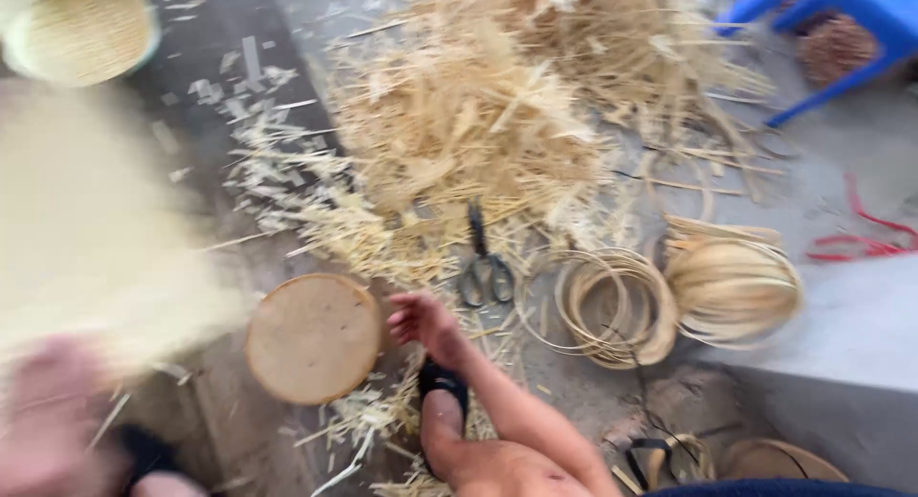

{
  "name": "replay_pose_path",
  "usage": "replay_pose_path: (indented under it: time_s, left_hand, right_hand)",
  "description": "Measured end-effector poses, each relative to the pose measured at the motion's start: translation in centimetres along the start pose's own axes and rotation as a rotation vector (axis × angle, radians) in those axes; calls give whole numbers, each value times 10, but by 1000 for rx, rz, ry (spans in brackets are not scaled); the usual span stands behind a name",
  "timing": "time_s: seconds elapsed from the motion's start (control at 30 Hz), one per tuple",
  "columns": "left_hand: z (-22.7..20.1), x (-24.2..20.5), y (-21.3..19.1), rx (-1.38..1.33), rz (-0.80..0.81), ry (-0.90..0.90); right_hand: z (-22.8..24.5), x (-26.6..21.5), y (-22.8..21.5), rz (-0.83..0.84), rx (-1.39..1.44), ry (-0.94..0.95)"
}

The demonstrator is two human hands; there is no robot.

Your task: The person weaves bamboo strips into a circular basket base, using shears to trim excess strips and a wooden form to shape the item.

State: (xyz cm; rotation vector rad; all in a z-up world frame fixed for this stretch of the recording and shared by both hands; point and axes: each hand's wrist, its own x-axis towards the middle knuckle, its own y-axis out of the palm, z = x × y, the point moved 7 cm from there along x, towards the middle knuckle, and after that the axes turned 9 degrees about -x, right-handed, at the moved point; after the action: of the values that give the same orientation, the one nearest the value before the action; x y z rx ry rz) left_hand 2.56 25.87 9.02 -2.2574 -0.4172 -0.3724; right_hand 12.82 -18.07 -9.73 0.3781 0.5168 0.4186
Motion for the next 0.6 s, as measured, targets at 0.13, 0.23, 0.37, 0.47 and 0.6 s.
replay_pose_path:
  time_s: [0.13, 0.23, 0.37, 0.47, 0.6]
  left_hand:
    - [-105, -65, 134, -117, 487, 344]
    - [-112, -95, 192, 126, 621, 296]
    - [-91, -92, 184, -185, 519, 121]
    - [-7, -77, 173, -67, 81, -512]
    - [97, -94, 209, -610, 20, -1062]
  right_hand:
    - [1, 15, -15, -31, 191, 91]
    - [-14, 37, -19, -118, -346, 152]
    - [-5, 29, -9, -157, -472, 92]
    - [6, 30, 6, -148, -464, 95]
    - [13, 27, 17, -179, -497, 94]
